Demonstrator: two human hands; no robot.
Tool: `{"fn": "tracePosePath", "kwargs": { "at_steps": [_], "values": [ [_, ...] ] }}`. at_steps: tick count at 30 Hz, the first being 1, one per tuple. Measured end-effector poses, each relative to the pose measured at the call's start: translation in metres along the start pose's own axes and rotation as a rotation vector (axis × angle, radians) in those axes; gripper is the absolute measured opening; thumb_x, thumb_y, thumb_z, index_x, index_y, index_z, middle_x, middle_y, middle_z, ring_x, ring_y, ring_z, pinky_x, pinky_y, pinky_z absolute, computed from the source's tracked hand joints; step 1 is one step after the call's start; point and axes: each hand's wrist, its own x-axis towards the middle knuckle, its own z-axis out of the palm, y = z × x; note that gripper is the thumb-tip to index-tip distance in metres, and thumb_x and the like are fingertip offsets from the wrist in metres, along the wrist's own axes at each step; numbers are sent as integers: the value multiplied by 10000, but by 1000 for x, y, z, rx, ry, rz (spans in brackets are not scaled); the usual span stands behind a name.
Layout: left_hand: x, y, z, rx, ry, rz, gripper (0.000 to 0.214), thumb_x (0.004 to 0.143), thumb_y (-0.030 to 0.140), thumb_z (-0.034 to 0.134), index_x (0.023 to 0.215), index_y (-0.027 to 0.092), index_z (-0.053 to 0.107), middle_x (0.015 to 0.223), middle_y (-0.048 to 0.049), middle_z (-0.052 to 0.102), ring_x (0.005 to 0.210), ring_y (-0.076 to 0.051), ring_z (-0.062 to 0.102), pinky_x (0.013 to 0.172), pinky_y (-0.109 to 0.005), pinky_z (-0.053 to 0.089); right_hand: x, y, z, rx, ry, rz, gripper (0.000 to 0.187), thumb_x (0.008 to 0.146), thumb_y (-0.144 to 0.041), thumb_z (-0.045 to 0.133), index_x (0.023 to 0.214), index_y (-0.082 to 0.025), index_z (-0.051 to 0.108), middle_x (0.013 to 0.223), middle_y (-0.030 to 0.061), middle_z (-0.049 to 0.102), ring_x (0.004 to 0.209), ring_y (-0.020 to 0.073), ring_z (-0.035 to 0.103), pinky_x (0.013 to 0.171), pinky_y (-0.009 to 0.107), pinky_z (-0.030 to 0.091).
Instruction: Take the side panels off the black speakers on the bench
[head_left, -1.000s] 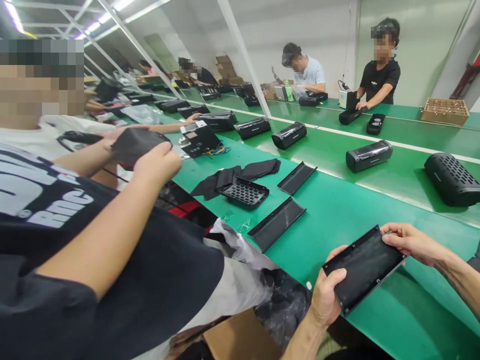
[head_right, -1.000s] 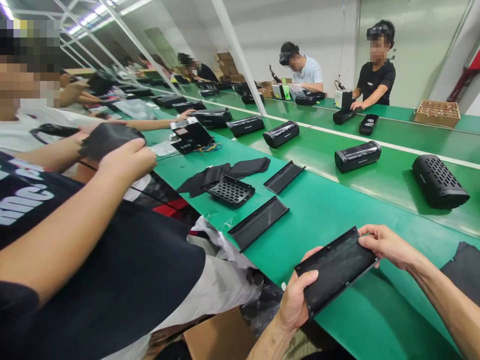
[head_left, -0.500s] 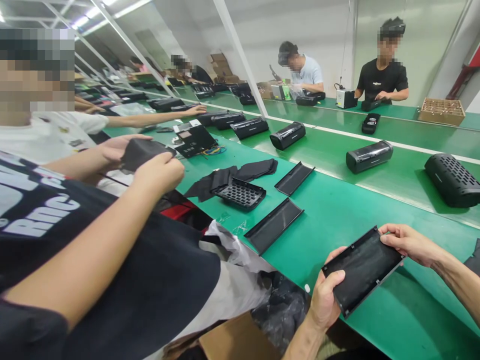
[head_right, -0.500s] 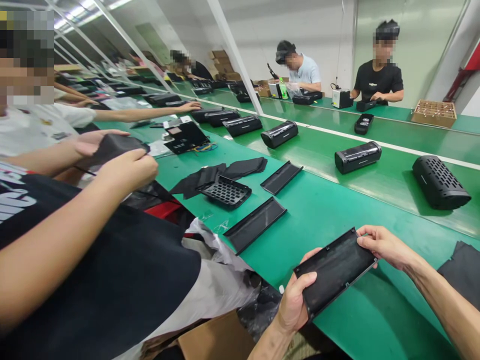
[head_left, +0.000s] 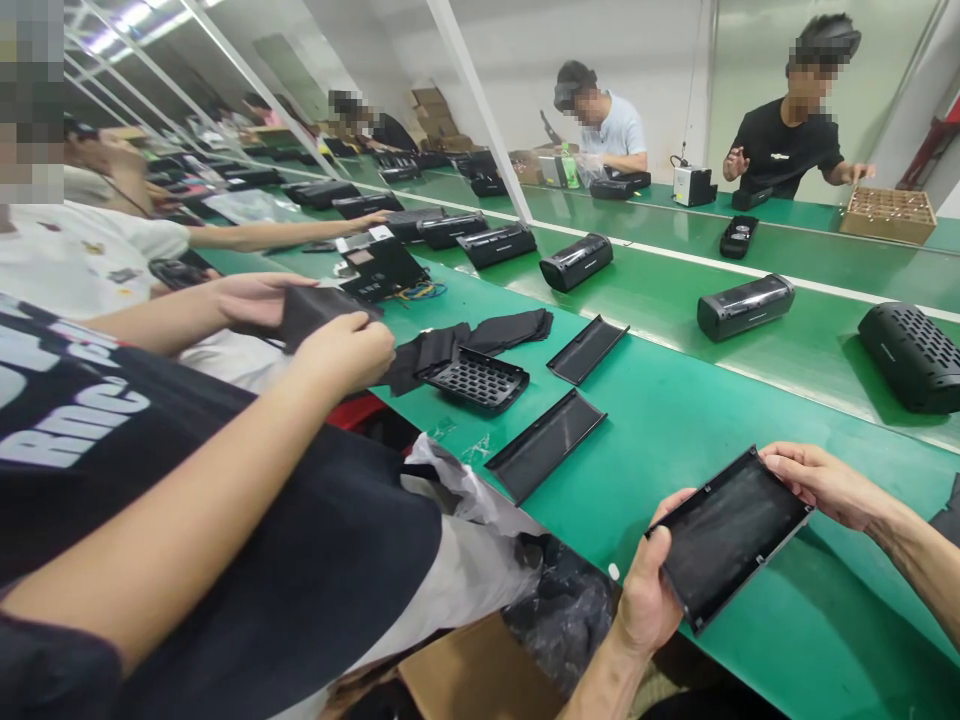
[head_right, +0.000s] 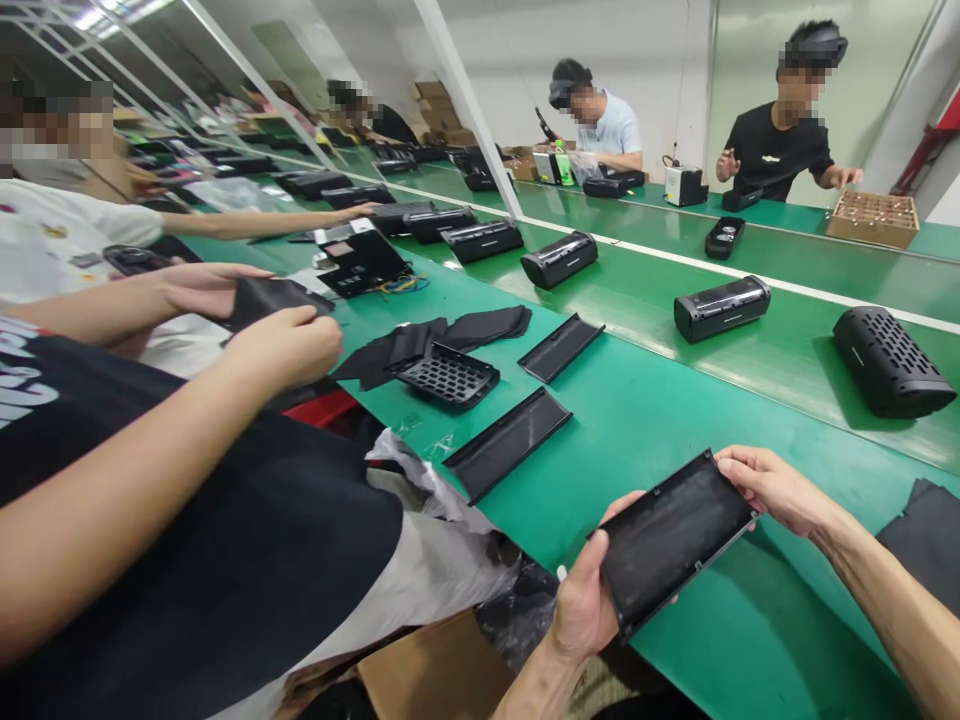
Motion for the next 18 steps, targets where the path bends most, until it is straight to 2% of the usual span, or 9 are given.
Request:
{"fn": "tracePosePath", "kwargs": {
  "at_steps": [2, 4, 6, 8, 11, 14, 16, 18],
  "values": [
    [-2, 5, 1, -81, -60, -82, 786, 776, 811, 738, 1260, 192, 725, 1311, -184, 740, 1286, -444, 654, 1068, -604, 531, -1, -2, 0, 24, 2, -7, 660, 713, -757, 871, 996, -176, 736, 770, 12, 666, 628, 122, 555, 550, 226, 420],
    [-5, 13, 4, -140, -98, -193, 792, 795, 878, 653, 1215, 211, 732, 1330, -176, 731, 1250, -453, 669, 982, -622, 567, -1, -4, 2, 44, -2, -12, 678, 703, -762, 877, 1026, -181, 743, 816, 22, 708, 665, 128, 593, 594, 225, 439],
    [-6, 22, 7, -172, -142, -306, 686, 866, 838, 609, 1169, 238, 742, 1311, -157, 746, 1189, -436, 702, 895, -597, 592, 1, -5, 6, 50, -18, -11, 686, 696, -767, 880, 1021, -178, 746, 823, 26, 729, 669, 129, 615, 613, 226, 446],
    [-4, 27, 10, -176, -219, -397, 650, 926, 796, 557, 1213, 243, 740, 1264, -171, 766, 1112, -422, 734, 808, -549, 602, 7, -6, 11, 40, -42, -9, 690, 696, -770, 877, 1014, -171, 749, 822, 32, 741, 667, 132, 635, 618, 229, 455],
    [1, 26, 8, -142, -369, -503, 761, 943, 750, 542, 1361, 132, 693, 1235, -244, 764, 1091, -413, 736, 765, -481, 594, 27, -17, 11, -10, -50, -9, 665, 733, -746, 867, 993, -144, 756, 835, 64, 753, 674, 158, 671, 621, 258, 504],
    [4, 23, 1, -149, -412, -493, 777, 934, 690, 574, 1352, 46, 697, 1293, -274, 739, 1195, -414, 695, 818, -468, 586, 58, -43, -5, -83, 79, -60, 484, 936, -601, 767, 1071, -137, 739, 915, 69, 749, 709, 167, 693, 654, 303, 578],
    [4, 23, -3, -174, -363, -415, 719, 934, 655, 610, 1348, 77, 710, 1339, -258, 726, 1252, -431, 666, 851, -500, 584, 79, -64, -20, -122, 238, -162, 358, 1036, -460, 692, 1219, -153, 699, 1101, 78, 737, 864, 187, 723, 770, 360, 626],
    [2, 27, -4, -195, -282, -319, 660, 928, 633, 652, 1351, 130, 715, 1360, -234, 723, 1262, -444, 658, 869, -537, 581, 98, -83, -33, -160, 403, -294, 359, 1053, -381, 683, 1338, -165, 650, 1287, 102, 689, 1046, 223, 715, 898, 432, 626]
  ]
}}
